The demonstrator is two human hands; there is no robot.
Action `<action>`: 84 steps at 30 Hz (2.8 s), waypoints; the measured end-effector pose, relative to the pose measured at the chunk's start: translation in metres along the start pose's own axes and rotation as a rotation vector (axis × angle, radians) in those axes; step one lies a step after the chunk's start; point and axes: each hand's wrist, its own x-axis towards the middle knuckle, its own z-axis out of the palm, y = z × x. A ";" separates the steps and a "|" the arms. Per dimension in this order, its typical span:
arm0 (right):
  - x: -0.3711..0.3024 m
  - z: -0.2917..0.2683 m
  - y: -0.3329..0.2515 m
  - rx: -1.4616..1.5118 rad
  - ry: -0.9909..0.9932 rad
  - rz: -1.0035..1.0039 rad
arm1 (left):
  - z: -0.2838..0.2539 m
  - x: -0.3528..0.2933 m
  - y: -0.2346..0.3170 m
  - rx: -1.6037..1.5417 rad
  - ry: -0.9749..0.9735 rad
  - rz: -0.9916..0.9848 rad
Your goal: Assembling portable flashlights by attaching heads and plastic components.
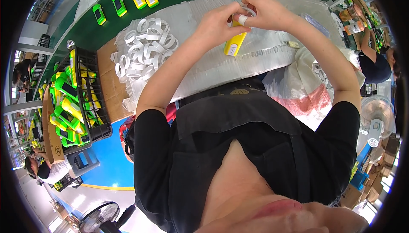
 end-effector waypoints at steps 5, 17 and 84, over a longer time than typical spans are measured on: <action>-0.012 0.006 0.016 0.221 0.018 -0.211 | 0.007 0.002 -0.001 0.047 0.055 0.107; -0.038 -0.023 0.017 0.671 0.202 -0.245 | -0.032 -0.009 0.011 -0.791 -0.315 -0.343; -0.078 0.120 -0.049 1.783 0.435 0.308 | 0.030 0.004 0.005 0.047 -0.299 0.442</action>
